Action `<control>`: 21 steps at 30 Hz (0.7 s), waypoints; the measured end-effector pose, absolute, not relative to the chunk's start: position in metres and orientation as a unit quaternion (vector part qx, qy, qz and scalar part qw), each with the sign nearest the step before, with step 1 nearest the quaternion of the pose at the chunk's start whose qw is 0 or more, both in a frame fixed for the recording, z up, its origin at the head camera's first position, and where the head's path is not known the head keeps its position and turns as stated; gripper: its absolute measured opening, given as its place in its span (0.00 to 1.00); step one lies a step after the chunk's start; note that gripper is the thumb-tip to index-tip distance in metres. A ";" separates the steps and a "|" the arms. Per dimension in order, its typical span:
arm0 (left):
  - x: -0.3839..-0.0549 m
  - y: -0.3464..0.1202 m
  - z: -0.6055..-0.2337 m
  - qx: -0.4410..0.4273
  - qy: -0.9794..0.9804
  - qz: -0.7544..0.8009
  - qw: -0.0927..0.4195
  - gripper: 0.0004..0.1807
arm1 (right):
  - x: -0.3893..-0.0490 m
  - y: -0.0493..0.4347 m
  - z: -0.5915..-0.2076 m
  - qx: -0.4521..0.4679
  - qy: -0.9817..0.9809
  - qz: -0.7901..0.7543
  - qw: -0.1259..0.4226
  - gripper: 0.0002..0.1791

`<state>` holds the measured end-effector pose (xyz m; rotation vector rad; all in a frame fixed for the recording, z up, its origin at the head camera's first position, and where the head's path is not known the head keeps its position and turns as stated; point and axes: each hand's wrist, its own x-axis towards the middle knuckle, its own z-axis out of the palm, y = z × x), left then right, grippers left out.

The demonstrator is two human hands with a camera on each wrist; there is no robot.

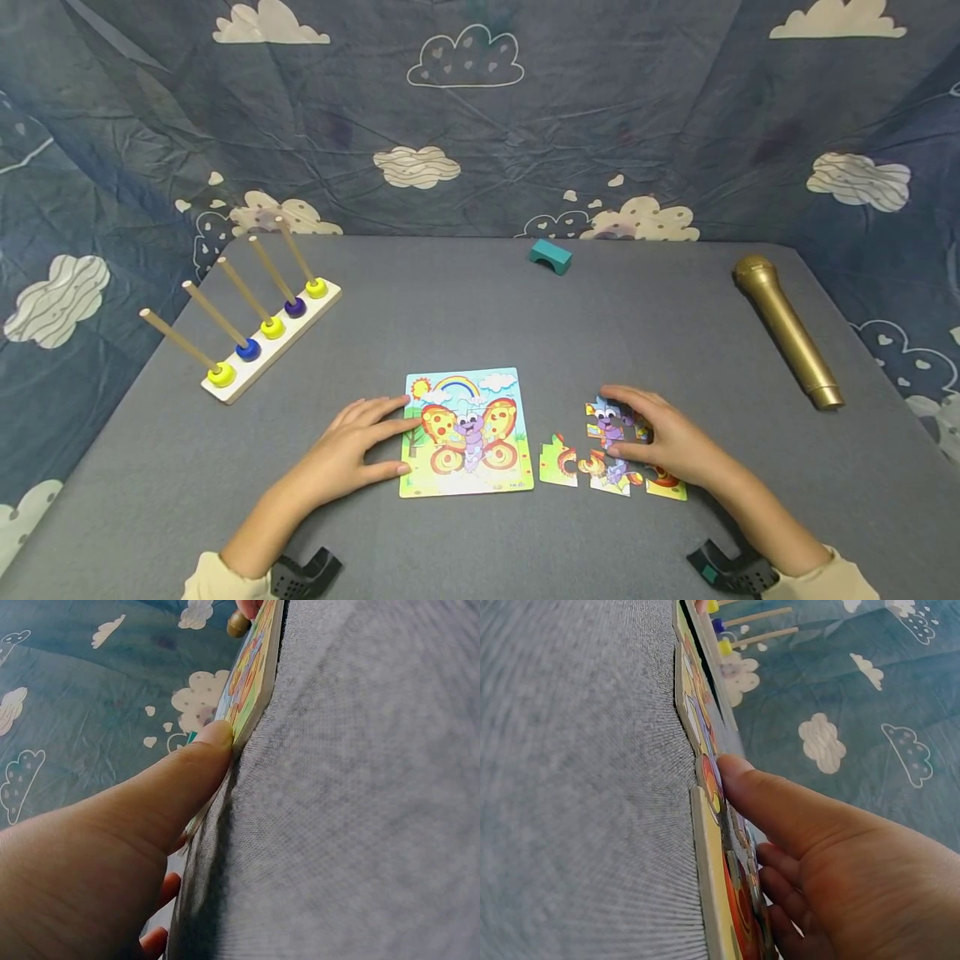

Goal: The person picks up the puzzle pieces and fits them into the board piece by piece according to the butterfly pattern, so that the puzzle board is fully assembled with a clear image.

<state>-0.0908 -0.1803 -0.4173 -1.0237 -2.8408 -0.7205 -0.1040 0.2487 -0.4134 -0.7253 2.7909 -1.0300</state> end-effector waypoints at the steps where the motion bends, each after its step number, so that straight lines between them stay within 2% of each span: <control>1: -0.091 -0.180 -0.417 -0.329 -0.915 -0.232 0.018 0.30 | -0.104 0.249 -0.413 -0.243 0.911 -0.331 0.034 0.39; 10: -0.090 -0.180 -0.416 -0.327 -0.916 -0.232 0.014 0.29 | -0.104 0.244 -0.414 -0.274 0.912 -0.303 -0.026 0.31; 21: -0.088 -0.168 -0.410 -0.327 -0.923 -0.204 0.018 0.28 | -0.095 0.212 -0.390 -0.296 0.895 -0.331 -0.038 0.34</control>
